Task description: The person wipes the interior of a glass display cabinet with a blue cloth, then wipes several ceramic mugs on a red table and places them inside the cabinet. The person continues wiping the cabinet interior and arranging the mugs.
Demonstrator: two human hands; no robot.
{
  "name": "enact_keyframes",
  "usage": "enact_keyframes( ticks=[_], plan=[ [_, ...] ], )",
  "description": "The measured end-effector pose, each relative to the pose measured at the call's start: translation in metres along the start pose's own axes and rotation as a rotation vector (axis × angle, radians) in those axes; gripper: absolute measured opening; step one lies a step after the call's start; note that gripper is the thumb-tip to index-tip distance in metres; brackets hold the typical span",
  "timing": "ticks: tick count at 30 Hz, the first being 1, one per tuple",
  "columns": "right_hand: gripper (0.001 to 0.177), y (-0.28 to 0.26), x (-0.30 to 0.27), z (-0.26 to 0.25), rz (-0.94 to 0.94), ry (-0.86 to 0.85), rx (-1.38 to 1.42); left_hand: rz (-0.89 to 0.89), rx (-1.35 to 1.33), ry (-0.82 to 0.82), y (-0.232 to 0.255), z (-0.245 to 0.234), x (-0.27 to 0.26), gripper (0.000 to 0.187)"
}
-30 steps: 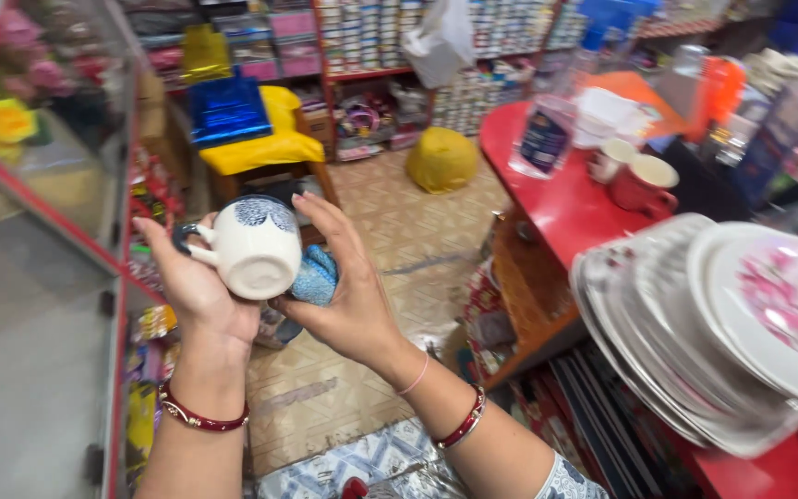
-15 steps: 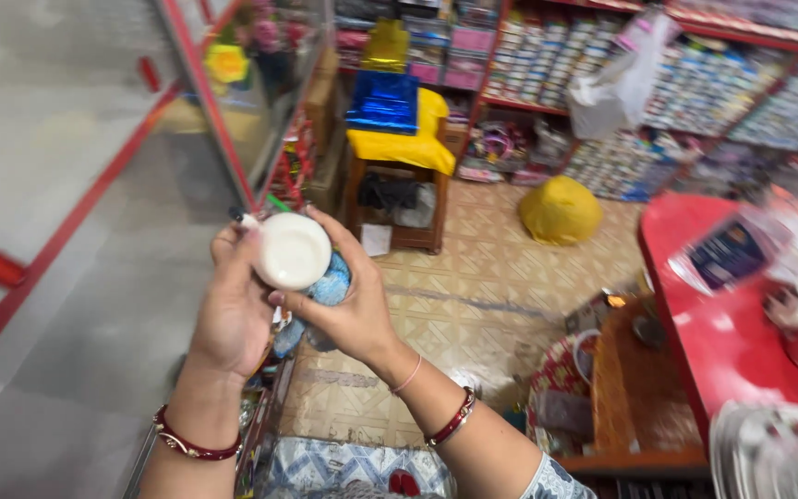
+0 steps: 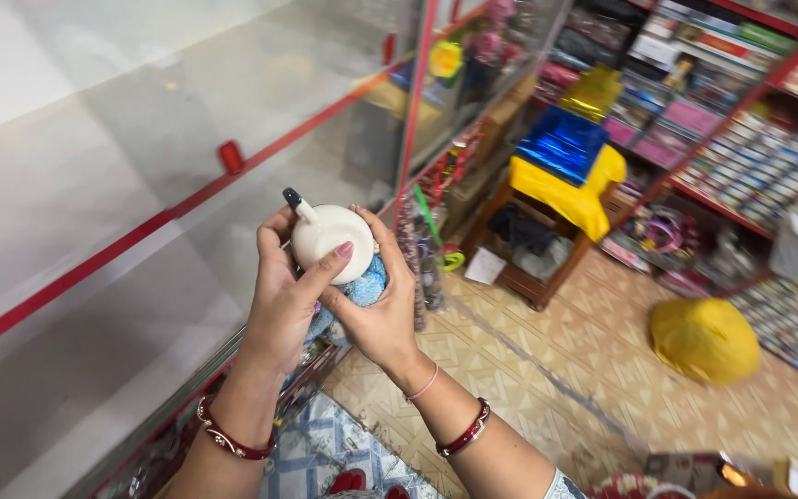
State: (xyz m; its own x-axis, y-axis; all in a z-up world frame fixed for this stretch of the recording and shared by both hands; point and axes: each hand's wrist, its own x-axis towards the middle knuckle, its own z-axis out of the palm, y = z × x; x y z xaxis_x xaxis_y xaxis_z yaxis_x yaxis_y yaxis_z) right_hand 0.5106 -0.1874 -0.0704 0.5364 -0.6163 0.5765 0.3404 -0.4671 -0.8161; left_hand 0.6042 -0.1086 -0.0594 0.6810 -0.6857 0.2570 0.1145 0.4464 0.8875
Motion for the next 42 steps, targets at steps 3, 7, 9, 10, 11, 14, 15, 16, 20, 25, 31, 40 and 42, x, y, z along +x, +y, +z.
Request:
enact_keyframes(
  ticks=[3,7,9,10,11,14,15,16,20,25,31,40,42],
  plan=[
    [0.082,-0.002,-0.006,0.021,0.001,-0.057,0.034,0.037,0.034,0.119,0.009,-0.017,-0.017,0.069],
    [0.083,-0.013,-0.017,0.052,0.001,-0.152,0.082,0.103,0.043,0.289,0.025,-0.039,-0.043,0.067],
    [0.083,-0.021,-0.021,0.066,-0.008,-0.204,0.076,0.131,0.052,0.360,0.035,-0.051,-0.052,0.066],
    [0.083,-0.026,-0.023,0.073,-0.014,-0.227,0.072,0.156,0.071,0.386,0.040,-0.058,-0.057,0.065],
    [0.082,-0.031,-0.025,0.079,-0.004,-0.248,0.092,0.177,0.088,0.410,0.044,-0.063,-0.063,0.064],
    [0.080,-0.044,-0.029,0.106,0.007,-0.306,0.128,0.226,0.115,0.478,0.060,-0.086,-0.076,0.063],
    [0.079,-0.049,-0.031,0.114,-0.003,-0.322,0.126,0.239,0.122,0.497,0.066,-0.093,-0.080,0.062],
    [0.077,-0.055,-0.033,0.122,-0.012,-0.337,0.124,0.254,0.134,0.508,0.071,-0.101,-0.086,0.060],
    [0.072,-0.077,-0.038,0.166,-0.120,-0.297,0.040,0.315,0.163,0.522,0.094,-0.137,-0.099,0.050],
    [0.065,-0.100,-0.037,0.220,0.020,-0.437,0.092,0.350,0.266,0.578,0.121,-0.188,-0.114,0.048],
    [0.070,-0.097,-0.030,0.283,0.015,-0.490,-0.016,0.345,0.368,0.679,0.136,-0.238,-0.114,0.050],
    [0.073,-0.060,-0.006,0.332,-0.012,-0.602,-0.109,0.294,0.498,0.662,0.127,-0.309,-0.093,0.062],
    [0.073,-0.059,-0.005,0.336,0.006,-0.624,-0.155,0.244,0.582,0.752,0.125,-0.310,-0.091,0.062]
  ],
)
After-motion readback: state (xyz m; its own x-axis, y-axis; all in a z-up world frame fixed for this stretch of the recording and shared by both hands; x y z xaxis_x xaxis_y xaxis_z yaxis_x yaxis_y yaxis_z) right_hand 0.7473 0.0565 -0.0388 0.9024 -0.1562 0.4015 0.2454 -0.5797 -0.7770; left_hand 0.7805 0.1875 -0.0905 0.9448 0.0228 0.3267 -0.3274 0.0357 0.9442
